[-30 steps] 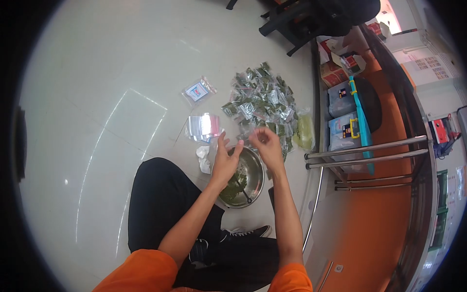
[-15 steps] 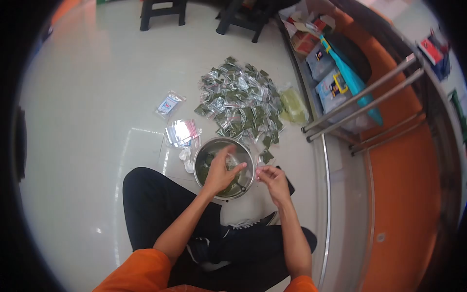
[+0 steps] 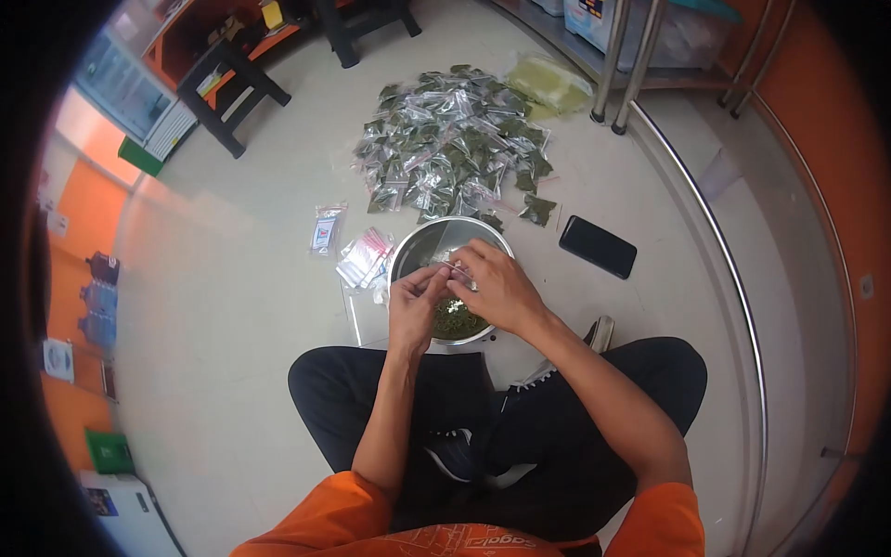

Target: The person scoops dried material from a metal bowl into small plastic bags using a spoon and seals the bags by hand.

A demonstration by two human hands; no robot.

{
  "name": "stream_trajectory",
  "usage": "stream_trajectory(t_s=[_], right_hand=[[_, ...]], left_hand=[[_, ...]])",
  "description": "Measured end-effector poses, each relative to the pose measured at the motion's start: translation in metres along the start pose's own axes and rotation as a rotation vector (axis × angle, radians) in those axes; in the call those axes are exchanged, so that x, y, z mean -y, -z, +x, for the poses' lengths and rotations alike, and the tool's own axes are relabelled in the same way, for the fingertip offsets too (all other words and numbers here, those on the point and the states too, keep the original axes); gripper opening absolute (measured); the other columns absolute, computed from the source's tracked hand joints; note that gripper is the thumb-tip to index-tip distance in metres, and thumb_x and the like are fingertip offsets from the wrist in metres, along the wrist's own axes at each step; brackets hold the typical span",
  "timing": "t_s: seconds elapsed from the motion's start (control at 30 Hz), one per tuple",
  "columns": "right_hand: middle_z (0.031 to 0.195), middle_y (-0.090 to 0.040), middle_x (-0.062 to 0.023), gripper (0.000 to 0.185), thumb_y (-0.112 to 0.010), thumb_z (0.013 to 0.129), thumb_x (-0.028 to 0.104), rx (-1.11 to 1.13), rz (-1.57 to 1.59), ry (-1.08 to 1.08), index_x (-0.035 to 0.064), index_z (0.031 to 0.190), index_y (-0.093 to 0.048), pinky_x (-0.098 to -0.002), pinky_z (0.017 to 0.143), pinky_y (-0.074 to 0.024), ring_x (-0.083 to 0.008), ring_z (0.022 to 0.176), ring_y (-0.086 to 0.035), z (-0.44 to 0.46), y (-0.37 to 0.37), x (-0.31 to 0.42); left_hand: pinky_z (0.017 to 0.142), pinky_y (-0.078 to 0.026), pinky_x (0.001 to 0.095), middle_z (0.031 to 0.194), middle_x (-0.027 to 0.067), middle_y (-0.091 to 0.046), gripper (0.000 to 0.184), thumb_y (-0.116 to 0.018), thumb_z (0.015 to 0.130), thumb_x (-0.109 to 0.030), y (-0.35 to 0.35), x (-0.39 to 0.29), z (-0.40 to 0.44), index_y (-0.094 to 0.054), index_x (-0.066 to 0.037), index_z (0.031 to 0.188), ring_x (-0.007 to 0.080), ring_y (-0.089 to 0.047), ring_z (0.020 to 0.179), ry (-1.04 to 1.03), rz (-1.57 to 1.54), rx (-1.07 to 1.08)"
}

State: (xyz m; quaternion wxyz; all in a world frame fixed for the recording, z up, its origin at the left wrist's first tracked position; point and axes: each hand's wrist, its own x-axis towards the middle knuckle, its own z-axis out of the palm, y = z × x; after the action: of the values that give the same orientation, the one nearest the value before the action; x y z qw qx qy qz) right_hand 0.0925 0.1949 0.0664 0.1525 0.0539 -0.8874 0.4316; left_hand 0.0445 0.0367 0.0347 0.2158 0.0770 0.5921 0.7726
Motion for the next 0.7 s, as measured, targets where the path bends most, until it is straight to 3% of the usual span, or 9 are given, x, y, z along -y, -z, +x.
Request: stream_trajectory(t_s=[0.3, 0.4, 0.57, 0.7], right_hand=[[0.090, -0.066, -0.0170, 0.019, -0.064, 0.090, 0.016, 0.123, -0.011, -0.043, -0.0005, 0.096, -0.072, -0.0471, 0.078, -0.0539, -0.0368, 0.086, -0.067, -0.002, -0.001, -0.007], [0.088, -0.066, -0.0182, 0.022, -0.061, 0.091, 0.016, 0.140, -0.152, -0.018, -0.0018, 0.092, -0.072, -0.0481, 0.077, -0.0543, -0.0372, 0.084, -0.068, -0.005, -0.004, -0.010], [0.087, -0.066, -0.0202, 0.019, -0.061, 0.089, 0.014, 0.002, -0.181, -0.061, -0.0041, 0.085, -0.066, -0.0483, 0.075, -0.0545, -0.0388, 0.083, -0.068, -0.001, -0.004, -0.004], [0.086, -0.065, -0.0214, 0.015, -0.061, 0.088, 0.010, 0.068, -0.195, 0.042, -0.0044, 0.085, -0.064, -0.0483, 0.074, -0.0547, -0.0389, 0.082, -0.068, -0.004, -0.008, -0.009]], left_hand=[[0.074, -0.053, 0.0245, 0.088, 0.0092, -0.074, 0.015, -0.072, 0.094, -0.010, 0.002, -0.002, -0.001, -0.072, 0.005, 0.096, 0.0113, -0.068, 0.077, -0.046, 0.137, -0.055], [0.072, -0.051, 0.0238, 0.086, 0.0064, -0.073, 0.014, -0.072, 0.094, -0.011, 0.000, -0.002, 0.000, -0.072, 0.003, 0.091, 0.0095, -0.066, 0.075, -0.058, 0.262, -0.075], [0.069, -0.052, 0.0229, 0.079, 0.0064, -0.071, 0.018, -0.068, 0.097, -0.012, 0.005, 0.003, 0.003, -0.069, 0.005, 0.090, 0.0085, -0.065, 0.072, -0.122, 0.371, -0.034], [0.066, -0.051, 0.0236, 0.077, 0.0066, -0.071, 0.022, -0.062, 0.100, -0.012, 0.006, 0.009, 0.005, -0.068, 0.006, 0.089, 0.0086, -0.063, 0.069, -0.135, 0.427, 0.012]])
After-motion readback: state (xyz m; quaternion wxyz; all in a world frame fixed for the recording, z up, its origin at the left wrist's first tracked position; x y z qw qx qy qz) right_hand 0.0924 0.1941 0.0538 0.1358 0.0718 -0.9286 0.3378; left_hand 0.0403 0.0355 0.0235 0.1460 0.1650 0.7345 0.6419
